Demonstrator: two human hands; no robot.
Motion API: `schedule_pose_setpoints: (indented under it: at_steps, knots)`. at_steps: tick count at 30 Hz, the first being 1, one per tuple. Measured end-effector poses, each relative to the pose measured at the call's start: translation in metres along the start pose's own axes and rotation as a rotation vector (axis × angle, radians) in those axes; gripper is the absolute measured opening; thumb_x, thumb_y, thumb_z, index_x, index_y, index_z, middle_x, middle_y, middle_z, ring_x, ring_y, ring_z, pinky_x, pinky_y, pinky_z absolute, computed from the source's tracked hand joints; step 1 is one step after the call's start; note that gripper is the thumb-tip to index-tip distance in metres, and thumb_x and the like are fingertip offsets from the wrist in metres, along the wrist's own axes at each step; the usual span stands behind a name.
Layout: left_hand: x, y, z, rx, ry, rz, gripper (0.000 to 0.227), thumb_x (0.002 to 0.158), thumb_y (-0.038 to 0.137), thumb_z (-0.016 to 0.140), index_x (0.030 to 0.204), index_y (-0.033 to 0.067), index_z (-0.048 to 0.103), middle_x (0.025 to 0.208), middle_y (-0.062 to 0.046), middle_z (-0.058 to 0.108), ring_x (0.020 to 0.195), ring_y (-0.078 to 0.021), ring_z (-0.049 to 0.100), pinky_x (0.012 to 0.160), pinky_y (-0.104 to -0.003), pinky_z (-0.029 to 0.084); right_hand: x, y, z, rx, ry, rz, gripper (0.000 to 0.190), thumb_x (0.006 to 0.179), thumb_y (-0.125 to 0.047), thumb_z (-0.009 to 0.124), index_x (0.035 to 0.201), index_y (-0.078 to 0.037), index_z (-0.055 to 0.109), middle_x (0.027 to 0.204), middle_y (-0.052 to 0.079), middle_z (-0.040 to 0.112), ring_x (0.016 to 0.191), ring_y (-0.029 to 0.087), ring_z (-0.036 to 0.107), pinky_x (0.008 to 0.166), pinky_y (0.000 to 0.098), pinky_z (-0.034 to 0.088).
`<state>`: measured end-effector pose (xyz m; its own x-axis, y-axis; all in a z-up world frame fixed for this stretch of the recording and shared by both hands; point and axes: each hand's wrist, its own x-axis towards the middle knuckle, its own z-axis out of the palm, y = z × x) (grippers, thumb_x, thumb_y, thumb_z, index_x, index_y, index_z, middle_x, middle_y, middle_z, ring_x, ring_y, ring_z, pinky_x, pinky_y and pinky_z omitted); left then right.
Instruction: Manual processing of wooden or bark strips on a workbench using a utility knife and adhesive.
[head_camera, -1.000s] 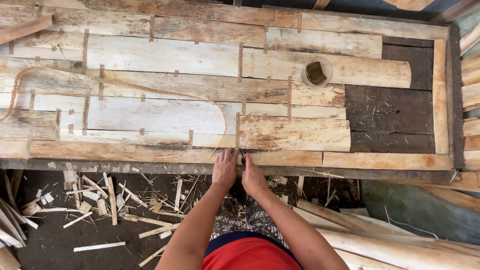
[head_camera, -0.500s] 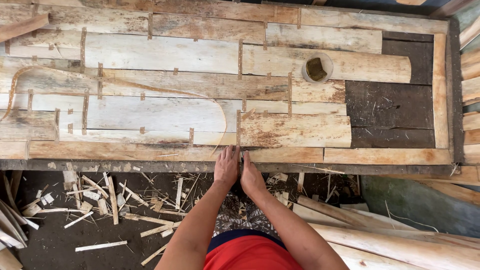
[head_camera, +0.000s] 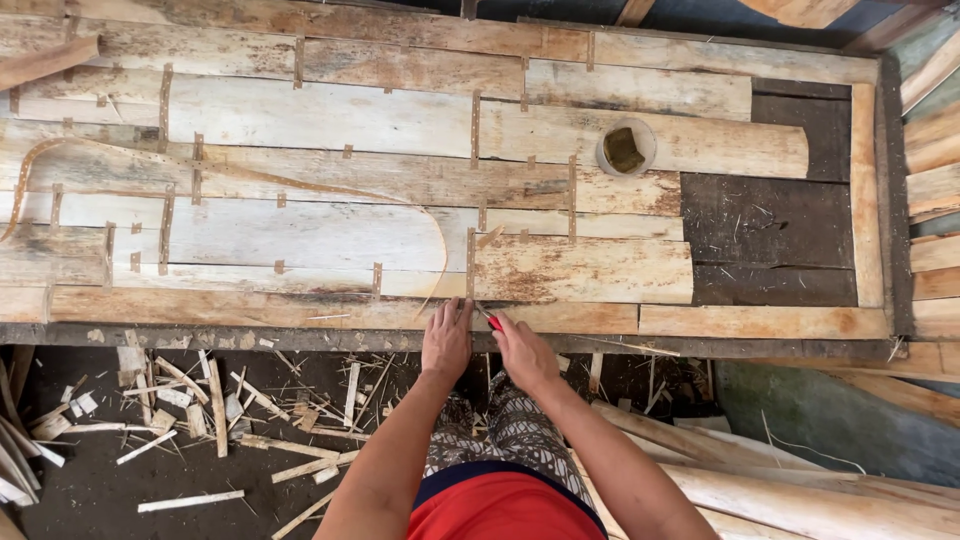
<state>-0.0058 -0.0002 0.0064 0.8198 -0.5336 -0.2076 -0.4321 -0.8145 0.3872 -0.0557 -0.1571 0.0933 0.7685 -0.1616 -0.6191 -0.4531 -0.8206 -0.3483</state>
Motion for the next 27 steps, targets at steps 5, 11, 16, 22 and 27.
schedule_pose_setpoints:
  at_steps: [5, 11, 16, 22, 27]
  knots:
    - [0.0, 0.004, 0.001, -0.011, 0.028, -0.035, 0.06, 0.095, 0.016, 0.056, 0.154, 0.0083, 0.042, 0.152, -0.016, 0.044, 0.142, -0.0325, 0.039, 0.116, -0.045, 0.033, 0.04, 0.051, 0.008, -0.115, 0.132, -0.23, 0.05, 0.107, -0.045, 0.042, 0.151, -0.022, 0.049, 0.112, 0.016, 0.066, 0.094, 0.035, 0.068, 0.078, 0.0478, 0.059]
    - [-0.001, 0.008, -0.004, -0.055, 0.044, -0.063, 0.062, 0.093, 0.015, 0.058, 0.152, 0.0096, 0.043, 0.152, -0.016, 0.043, 0.143, -0.0325, 0.038, 0.116, -0.045, 0.033, 0.051, 0.05, -0.025, -0.211, 0.105, -0.383, 0.048, 0.105, -0.047, 0.045, 0.146, -0.025, 0.055, 0.135, 0.013, 0.063, 0.114, 0.033, 0.066, 0.089, 0.0457, 0.057]
    - [-0.001, 0.01, -0.002, -0.081, 0.046, -0.086, 0.061, 0.093, 0.014, 0.058, 0.152, 0.0113, 0.044, 0.153, -0.015, 0.043, 0.144, -0.0323, 0.038, 0.117, -0.045, 0.033, 0.064, 0.058, -0.024, -0.218, -0.008, -0.36, 0.049, 0.104, -0.047, 0.043, 0.147, -0.027, 0.056, 0.137, 0.005, 0.064, 0.116, 0.028, 0.066, 0.094, 0.0433, 0.057]
    - [0.001, 0.012, 0.001, -0.036, 0.018, -0.101, 0.059, 0.096, 0.013, 0.054, 0.153, 0.0105, 0.042, 0.154, -0.016, 0.041, 0.144, -0.0325, 0.037, 0.116, -0.046, 0.033, 0.071, 0.063, -0.021, -0.199, -0.011, -0.367, 0.05, 0.104, -0.051, 0.041, 0.145, -0.028, 0.057, 0.139, 0.003, 0.063, 0.114, 0.026, 0.067, 0.092, 0.0433, 0.059]
    - [0.002, 0.011, 0.004, -0.01, 0.013, -0.105, 0.058, 0.097, 0.013, 0.052, 0.153, 0.0105, 0.042, 0.154, -0.017, 0.04, 0.144, -0.0326, 0.036, 0.117, -0.045, 0.032, 0.071, 0.059, -0.026, -0.217, -0.011, -0.374, 0.05, 0.103, -0.052, 0.041, 0.145, -0.029, 0.057, 0.137, 0.003, 0.064, 0.111, 0.027, 0.068, 0.089, 0.0435, 0.059]
